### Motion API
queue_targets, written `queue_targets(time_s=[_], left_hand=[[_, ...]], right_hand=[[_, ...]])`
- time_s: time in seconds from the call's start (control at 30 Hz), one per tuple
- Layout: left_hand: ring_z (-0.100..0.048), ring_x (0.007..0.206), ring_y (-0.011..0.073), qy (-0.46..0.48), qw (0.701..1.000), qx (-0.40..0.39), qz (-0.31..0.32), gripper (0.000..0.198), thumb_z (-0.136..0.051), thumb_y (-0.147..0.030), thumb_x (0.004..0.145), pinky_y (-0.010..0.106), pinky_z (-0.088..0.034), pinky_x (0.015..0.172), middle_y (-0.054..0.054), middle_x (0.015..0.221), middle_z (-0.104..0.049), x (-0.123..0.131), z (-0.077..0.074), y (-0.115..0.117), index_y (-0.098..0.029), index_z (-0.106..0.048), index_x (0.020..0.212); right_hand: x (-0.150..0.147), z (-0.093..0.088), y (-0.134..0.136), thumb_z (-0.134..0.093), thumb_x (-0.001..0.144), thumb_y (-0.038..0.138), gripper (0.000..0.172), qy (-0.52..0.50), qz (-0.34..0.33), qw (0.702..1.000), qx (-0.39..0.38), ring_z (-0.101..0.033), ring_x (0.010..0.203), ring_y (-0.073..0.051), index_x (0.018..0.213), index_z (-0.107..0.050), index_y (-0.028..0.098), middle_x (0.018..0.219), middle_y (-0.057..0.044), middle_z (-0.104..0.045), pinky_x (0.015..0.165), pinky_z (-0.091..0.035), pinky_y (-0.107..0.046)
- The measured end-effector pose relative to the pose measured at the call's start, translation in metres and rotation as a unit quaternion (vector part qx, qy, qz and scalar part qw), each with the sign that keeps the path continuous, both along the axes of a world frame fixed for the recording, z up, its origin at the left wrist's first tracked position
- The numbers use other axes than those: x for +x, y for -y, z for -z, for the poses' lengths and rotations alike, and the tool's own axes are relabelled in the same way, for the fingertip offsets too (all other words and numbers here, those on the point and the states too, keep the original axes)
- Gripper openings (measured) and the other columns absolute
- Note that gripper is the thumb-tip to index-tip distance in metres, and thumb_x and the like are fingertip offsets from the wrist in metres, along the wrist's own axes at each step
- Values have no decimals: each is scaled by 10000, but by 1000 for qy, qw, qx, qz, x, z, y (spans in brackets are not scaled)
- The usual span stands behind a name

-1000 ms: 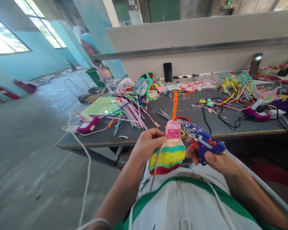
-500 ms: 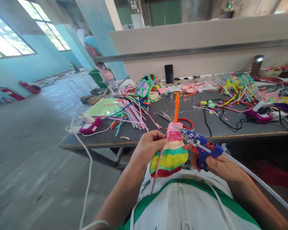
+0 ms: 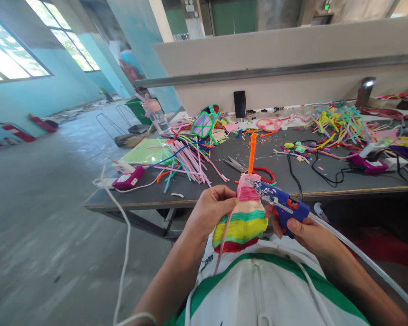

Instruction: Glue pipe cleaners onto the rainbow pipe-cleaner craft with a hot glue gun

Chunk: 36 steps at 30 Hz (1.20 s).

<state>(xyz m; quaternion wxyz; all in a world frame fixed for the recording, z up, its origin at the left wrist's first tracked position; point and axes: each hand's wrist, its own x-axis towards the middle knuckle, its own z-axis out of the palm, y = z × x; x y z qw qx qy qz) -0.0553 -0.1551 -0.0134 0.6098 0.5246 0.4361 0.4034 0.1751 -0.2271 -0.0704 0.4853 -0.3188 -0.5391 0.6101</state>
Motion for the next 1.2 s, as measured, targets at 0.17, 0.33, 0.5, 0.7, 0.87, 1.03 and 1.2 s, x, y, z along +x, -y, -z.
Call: queue_targets(time_s=[0.17, 0.33, 0.5, 0.7, 0.87, 1.03, 1.2], left_hand=[[-490, 461, 70, 0, 1000, -9, -7, 162, -758, -210, 571, 184, -377, 466, -43, 542, -593, 2, -3, 1, -150, -640, 663], [-488, 446, 75, 3, 1000, -18, -10, 183, -766, -221, 547, 191, -370, 456, -42, 528, -590, 3, -3, 2, -150, -634, 654], [-489, 449, 70, -2, 1000, -11, -13, 168, -761, -206, 566, 185, -369, 458, -42, 540, -596, 2, -1, 1, -146, -633, 657], [-497, 449, 71, 0, 1000, -10, -6, 172, -764, -222, 583, 180, -384, 465, -40, 534, -599, 1, -1, 0, -145, -633, 664], [-504, 448, 74, 4, 1000, -14, -6, 183, -773, -232, 580, 182, -385, 461, -38, 535, -607, 0, 0, 0, -149, -637, 669], [-504, 442, 78, 7, 1000, -15, -18, 193, -779, -230, 548, 190, -386, 458, -32, 531, -611, 2, -3, 1, -147, -639, 650], [-501, 432, 78, 20, 999, -27, -27, 220, -793, -234, 514, 191, -386, 454, -35, 513, -603, 5, -5, 2, -150, -631, 637]], right_hand=[[-2, 2, -1, -613, 791, 548, 478, -14, -2, 1000, -9, -489, 657, -162, 1093, -609, 178, 709, -22, -581, 610, -346, -294], [-3, 2, -1, -651, 774, 515, 446, -33, -4, 999, -21, -507, 651, -167, 1051, -625, 166, 699, -26, -600, 622, -359, -300], [-4, 3, -2, -673, 745, 525, 440, -23, 5, 999, -23, -508, 619, -155, 969, -646, 147, 700, -27, -600, 580, -348, -286], [-5, 2, -3, -638, 761, 546, 447, -11, 0, 1000, -11, -500, 595, -155, 942, -651, 138, 639, -26, -602, 581, -351, -287], [-5, 2, -3, -646, 750, 543, 443, -15, 5, 1000, -17, -496, 564, -150, 925, -661, 137, 618, -22, -604, 554, -341, -281], [-9, -2, -1, -685, 712, 535, 421, -40, 35, 998, -28, -521, 542, -158, 876, -667, 148, 598, -18, -608, 542, -368, -289], [-9, -3, -1, -714, 677, 534, 441, -61, 32, 997, -47, -563, 535, -168, 875, -669, 142, 636, -35, -633, 518, -409, -292]])
